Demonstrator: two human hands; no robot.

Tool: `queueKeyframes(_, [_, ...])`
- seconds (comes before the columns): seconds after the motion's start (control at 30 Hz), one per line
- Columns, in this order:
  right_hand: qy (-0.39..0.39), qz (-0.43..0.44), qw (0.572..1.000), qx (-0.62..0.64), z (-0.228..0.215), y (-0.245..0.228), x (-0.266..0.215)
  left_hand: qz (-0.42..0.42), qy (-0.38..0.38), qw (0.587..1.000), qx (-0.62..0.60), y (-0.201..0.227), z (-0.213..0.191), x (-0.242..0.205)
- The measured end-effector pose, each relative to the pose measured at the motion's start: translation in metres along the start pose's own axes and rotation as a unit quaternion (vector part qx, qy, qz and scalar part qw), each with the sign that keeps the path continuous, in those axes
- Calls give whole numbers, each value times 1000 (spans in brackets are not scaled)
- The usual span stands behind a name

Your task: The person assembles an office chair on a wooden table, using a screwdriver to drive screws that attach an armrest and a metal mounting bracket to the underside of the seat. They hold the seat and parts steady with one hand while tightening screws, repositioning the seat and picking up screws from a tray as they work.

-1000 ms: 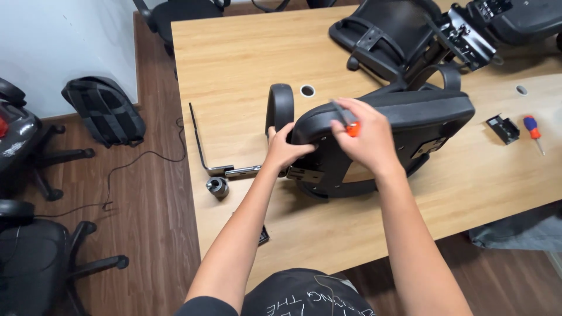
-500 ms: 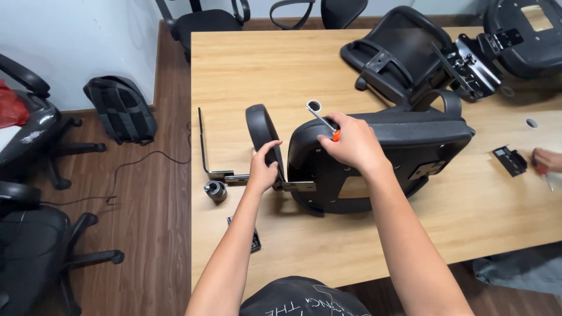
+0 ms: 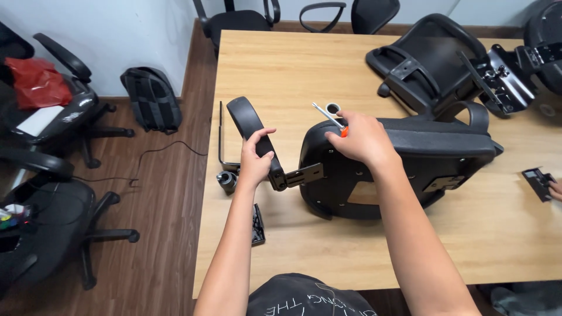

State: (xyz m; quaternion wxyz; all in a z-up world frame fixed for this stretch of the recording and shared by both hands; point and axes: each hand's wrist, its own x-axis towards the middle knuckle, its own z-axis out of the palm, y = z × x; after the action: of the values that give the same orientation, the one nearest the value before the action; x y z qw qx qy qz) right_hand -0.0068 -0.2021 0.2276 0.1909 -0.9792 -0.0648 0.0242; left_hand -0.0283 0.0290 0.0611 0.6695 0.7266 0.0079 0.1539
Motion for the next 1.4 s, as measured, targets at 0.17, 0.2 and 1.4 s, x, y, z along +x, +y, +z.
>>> queueKeyframes(0.17, [24, -44, 999, 11, 1, -4, -2, 4, 10, 1000, -26, 14, -13, -9])
queueKeyframes(0.2, [44, -71, 996, 22, 3, -5, -2, 4, 15, 999, -38, 15, -16, -10])
queueKeyframes(1.4, [-103, -16, 963, 248, -3, -15, -60, -277, 2, 808, -520, 29, 31, -74])
